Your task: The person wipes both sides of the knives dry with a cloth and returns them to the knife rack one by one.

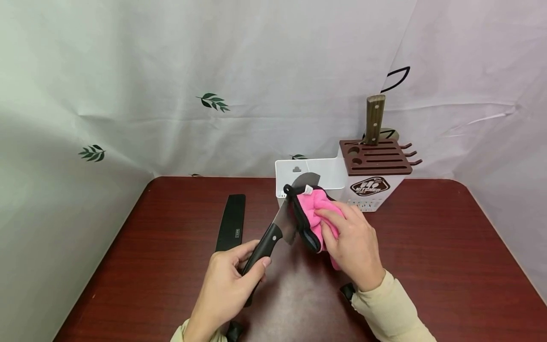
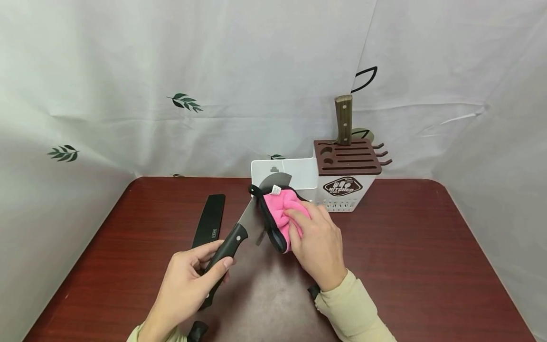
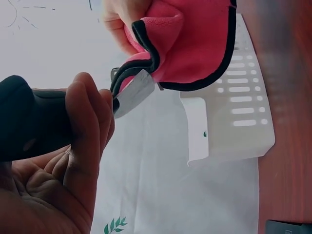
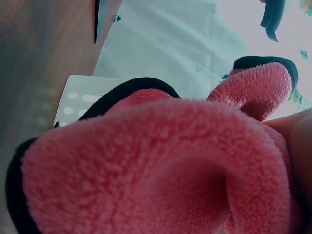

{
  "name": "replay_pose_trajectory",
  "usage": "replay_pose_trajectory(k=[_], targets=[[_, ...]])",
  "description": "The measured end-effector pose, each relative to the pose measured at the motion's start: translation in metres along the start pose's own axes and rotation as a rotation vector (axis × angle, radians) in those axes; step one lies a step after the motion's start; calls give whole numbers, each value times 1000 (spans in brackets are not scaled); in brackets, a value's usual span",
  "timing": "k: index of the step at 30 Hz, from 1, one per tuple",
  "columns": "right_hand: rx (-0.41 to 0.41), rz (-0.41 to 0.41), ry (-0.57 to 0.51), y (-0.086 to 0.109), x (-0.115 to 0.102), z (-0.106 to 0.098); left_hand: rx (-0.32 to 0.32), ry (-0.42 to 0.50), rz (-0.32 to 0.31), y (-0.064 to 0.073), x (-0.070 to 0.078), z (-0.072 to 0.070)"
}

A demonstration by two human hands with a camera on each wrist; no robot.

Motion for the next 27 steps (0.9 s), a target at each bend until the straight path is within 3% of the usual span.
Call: replay_pose_trajectory(k=[7, 14, 27], targets=[[-47, -84, -10, 1, -10, 5, 39, -5, -56, -2, -5, 0], [-115, -140, -35, 1, -16, 12, 93, 21, -43, -6, -8, -4], [-274, -102, 6, 6, -13, 26, 161, 94, -27, -7, -8, -11]])
Point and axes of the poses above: each hand's wrist, its own y-axis away from the middle knuckle, its own z-axis out of the palm, x = y × z, the point moved 10 cm from there along -y, towards the middle knuckle, and after that the axes turned 4 degrees about -z, right-handed, at the moved point
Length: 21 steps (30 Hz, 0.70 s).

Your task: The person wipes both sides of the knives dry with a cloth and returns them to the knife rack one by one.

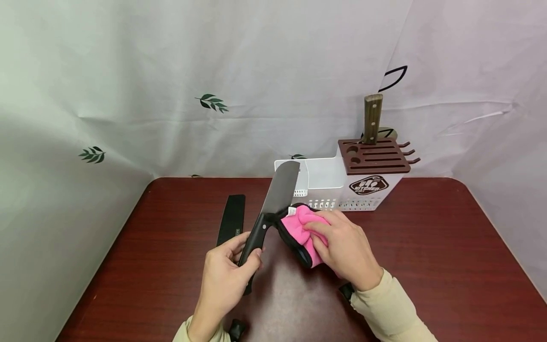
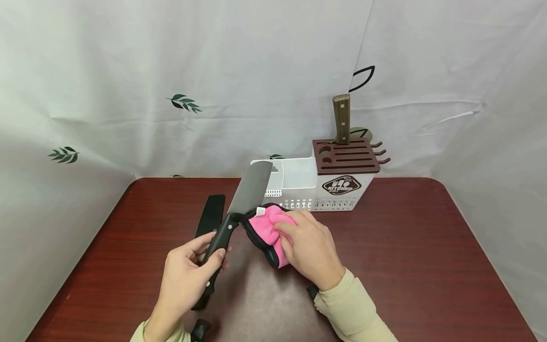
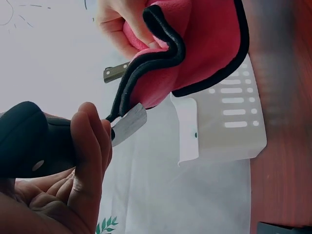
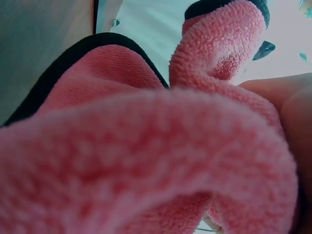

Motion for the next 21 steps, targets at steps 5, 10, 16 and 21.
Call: replay_pose_trajectory(k=[5, 10, 16, 21], targets=[[-23, 9, 9, 0, 1, 2, 31, -13, 18, 0, 0, -4], [-29, 8, 16, 0, 1, 3, 95, -72, 41, 0, 1, -10], [-46, 20, 22, 1, 3, 4, 178, -166, 3, 1, 0, -18], [-63, 35, 27, 2, 6, 4, 183, -160, -54, 2, -3, -22]])
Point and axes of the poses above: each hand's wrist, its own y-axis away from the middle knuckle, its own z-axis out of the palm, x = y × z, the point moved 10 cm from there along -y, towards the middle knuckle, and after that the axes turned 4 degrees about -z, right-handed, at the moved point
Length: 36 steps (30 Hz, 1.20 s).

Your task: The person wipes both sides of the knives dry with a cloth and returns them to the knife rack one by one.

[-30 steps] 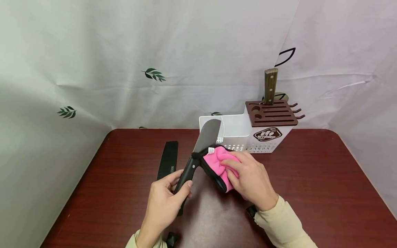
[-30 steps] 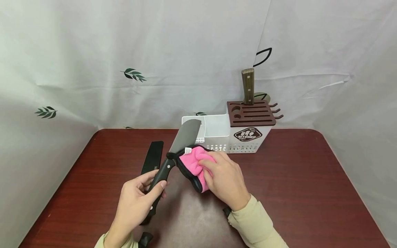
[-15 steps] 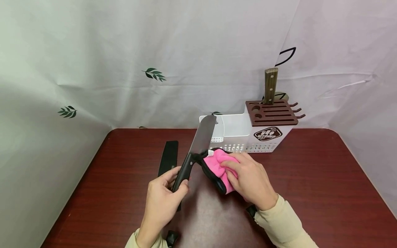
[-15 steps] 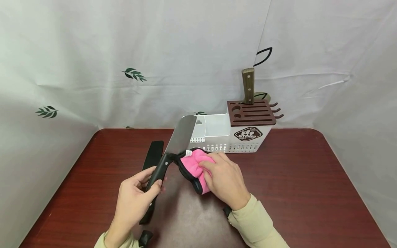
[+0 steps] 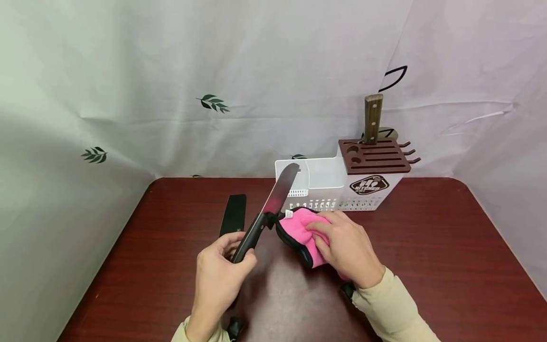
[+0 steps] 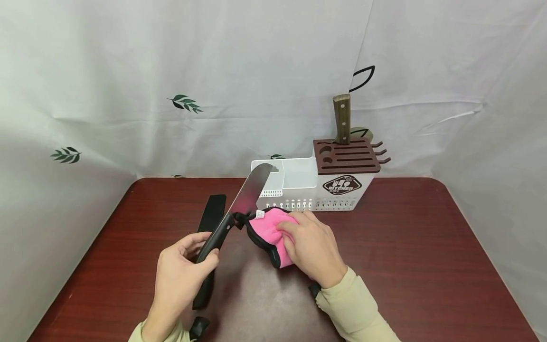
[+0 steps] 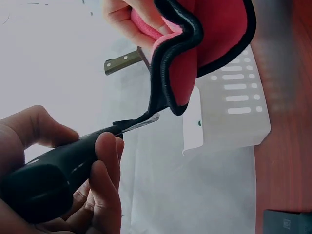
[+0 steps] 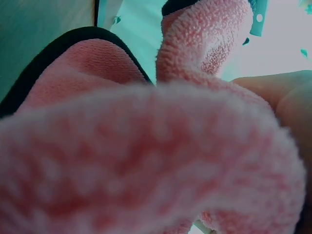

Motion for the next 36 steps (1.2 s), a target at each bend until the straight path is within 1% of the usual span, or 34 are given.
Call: replay_pose_trajectory(k=[3, 5, 7, 8, 10, 12, 15, 17, 19, 23, 26, 32, 36], targets=[[-4, 3, 1, 0, 1, 0, -7, 24, -16, 0, -1, -3], [-5, 1, 0, 0, 1, 0, -1, 31, -12, 0, 0, -6], [-8, -6, -2, -1, 0, 0, 14, 31, 6, 0, 2, -9], [-11, -10, -2, -2, -1, 1, 24, 28, 26, -1, 4, -11], [-17, -16, -5, -2, -2, 2, 39, 24, 89, -3, 12, -14], [-23, -20, -6, -2, -2, 3, 48, 29, 167, -5, 22, -16], [-30, -17, -8, -2, -3, 4, 42, 55, 290, -9, 40, -20], [-33, -17, -8, -1, -2, 5, 38, 74, 340, -12, 51, -23], [-35, -18, -8, 0, -2, 5, 37, 86, 373, -16, 60, -26], [-32, -21, -7, 0, -3, 5, 35, 90, 386, -28, 76, -30], [-29, -23, -8, 0, -3, 5, 20, 93, 380, -41, 88, -28], [-37, -20, -6, 0, -4, 6, -25, 118, 401, -62, 118, -18], [-43, -17, -2, 0, -4, 7, -68, 74, 433, -75, 141, -5]])
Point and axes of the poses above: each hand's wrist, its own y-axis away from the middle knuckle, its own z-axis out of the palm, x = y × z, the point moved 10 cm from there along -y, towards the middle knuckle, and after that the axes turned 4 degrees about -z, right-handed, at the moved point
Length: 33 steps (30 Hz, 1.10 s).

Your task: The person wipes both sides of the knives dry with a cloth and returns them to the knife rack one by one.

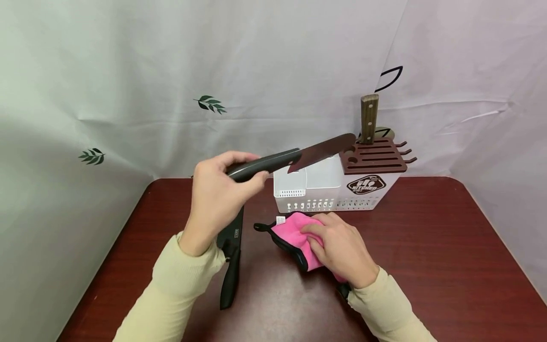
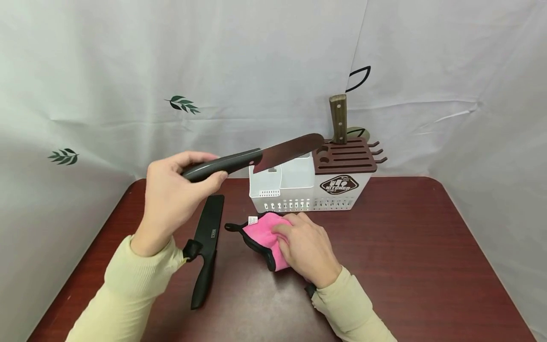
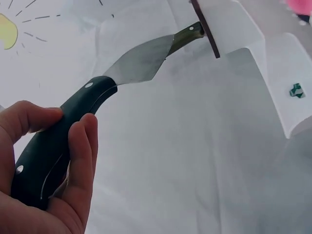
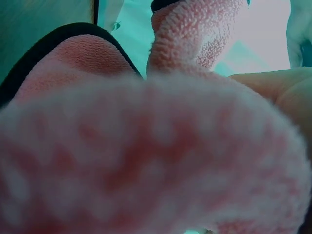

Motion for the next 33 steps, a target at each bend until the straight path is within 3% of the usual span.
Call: replay_pose_trajectory(k=[7, 13, 25, 33], targets=[[0, -3, -1, 0, -1, 0, -130, -113, 28, -32, 19, 26], [8, -1, 0, 0, 0, -3, -208, -158, 21, -49, 29, 44], [-12, 11, -6, 1, 3, -4, -283, -199, 12, -61, 30, 66], [-24, 42, -4, 6, 9, -5, -340, -205, 21, -87, 39, 80]])
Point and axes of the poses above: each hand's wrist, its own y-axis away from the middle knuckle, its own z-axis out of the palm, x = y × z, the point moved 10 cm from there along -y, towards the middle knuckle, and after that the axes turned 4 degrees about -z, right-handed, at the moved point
